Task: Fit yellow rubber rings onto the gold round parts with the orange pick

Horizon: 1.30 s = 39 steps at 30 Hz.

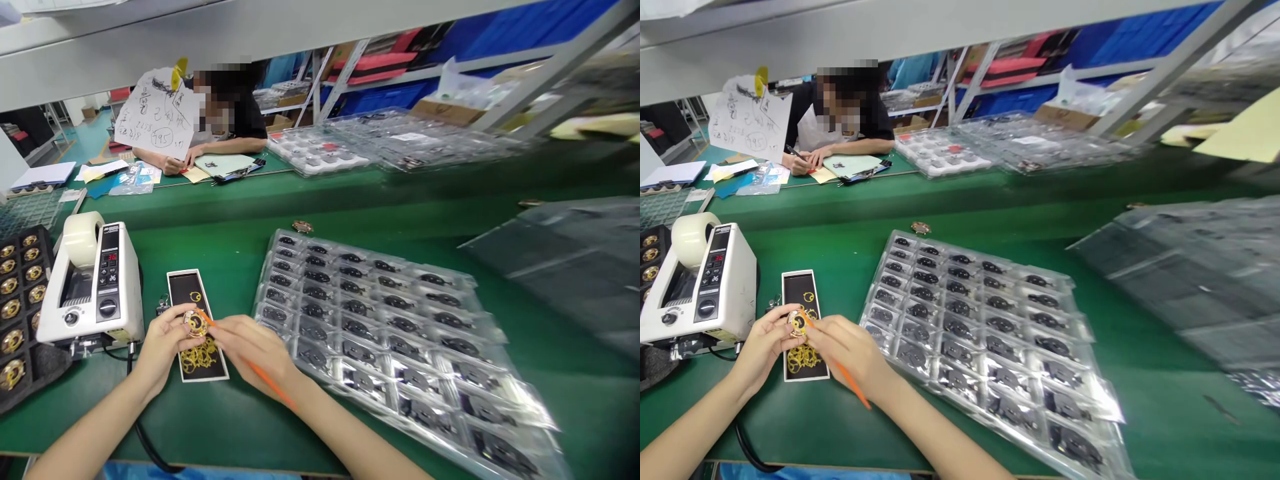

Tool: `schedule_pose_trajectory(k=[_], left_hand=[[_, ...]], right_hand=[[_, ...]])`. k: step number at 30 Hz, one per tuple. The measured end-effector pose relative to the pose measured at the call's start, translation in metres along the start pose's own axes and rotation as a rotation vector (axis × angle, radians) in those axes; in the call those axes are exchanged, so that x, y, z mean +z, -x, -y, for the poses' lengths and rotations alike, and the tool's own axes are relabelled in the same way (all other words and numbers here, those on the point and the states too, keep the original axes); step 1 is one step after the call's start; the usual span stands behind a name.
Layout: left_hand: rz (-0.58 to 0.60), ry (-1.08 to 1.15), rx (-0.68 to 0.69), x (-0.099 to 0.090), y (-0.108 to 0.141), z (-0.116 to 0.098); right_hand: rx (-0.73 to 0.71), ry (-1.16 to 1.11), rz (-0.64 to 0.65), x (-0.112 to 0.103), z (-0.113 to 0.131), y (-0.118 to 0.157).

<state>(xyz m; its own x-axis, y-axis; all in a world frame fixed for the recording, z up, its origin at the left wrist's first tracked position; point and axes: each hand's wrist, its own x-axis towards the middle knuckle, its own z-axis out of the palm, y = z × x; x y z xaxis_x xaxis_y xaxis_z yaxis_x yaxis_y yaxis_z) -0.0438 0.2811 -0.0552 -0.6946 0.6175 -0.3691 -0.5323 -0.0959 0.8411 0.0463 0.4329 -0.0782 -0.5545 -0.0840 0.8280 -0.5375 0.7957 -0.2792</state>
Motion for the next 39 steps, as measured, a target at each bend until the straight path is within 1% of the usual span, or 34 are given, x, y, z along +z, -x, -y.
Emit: schedule_pose_trajectory(k=[2, 4, 5, 7, 13, 17, 22, 29, 35, 37, 39], left_hand=[[0.019, -0.001, -0.021, 0.0, 0.0, 0.0], [0.039, -0.022, -0.028, 0.0, 0.0, 0.0], [0.047, -0.033, -0.028, 0.0, 0.001, 0.0], [0.059, -0.052, -0.028, 0.0, 0.001, 0.001], [0.025, -0.107, -0.052, 0.001, 0.001, 0.002], [0.06, -0.091, -0.063, 0.0, 0.002, 0.001], [0.109, -0.092, -0.024, 0.002, 0.005, -0.001], [0.073, -0.191, 0.029, 0.005, 0.005, -0.001], [0.073, -0.23, 0.057, 0.005, 0.005, 0.001], [0.066, -0.239, 0.056, 0.004, 0.004, 0.002], [0.047, -0.24, 0.075, 0.003, 0.003, 0.004]], right_hand=[[0.155, -0.072, -0.107, -0.005, 0.0, 0.0], [0.288, -0.099, -0.178, -0.009, 0.0, 0.001], [0.333, -0.105, -0.195, -0.011, 0.0, 0.001], [0.372, -0.112, -0.205, -0.012, 0.0, 0.0], [0.338, -0.133, -0.225, -0.01, 0.001, -0.002], [0.382, -0.134, -0.198, -0.01, 0.0, 0.002], [0.413, -0.146, -0.224, -0.009, -0.002, 0.004], [0.431, -0.147, -0.217, -0.008, -0.001, 0.002], [0.432, -0.165, -0.209, -0.009, -0.001, 0.005], [0.416, -0.15, -0.202, -0.01, -0.001, 0.007], [0.369, -0.107, -0.196, -0.01, 0.002, 0.007]])
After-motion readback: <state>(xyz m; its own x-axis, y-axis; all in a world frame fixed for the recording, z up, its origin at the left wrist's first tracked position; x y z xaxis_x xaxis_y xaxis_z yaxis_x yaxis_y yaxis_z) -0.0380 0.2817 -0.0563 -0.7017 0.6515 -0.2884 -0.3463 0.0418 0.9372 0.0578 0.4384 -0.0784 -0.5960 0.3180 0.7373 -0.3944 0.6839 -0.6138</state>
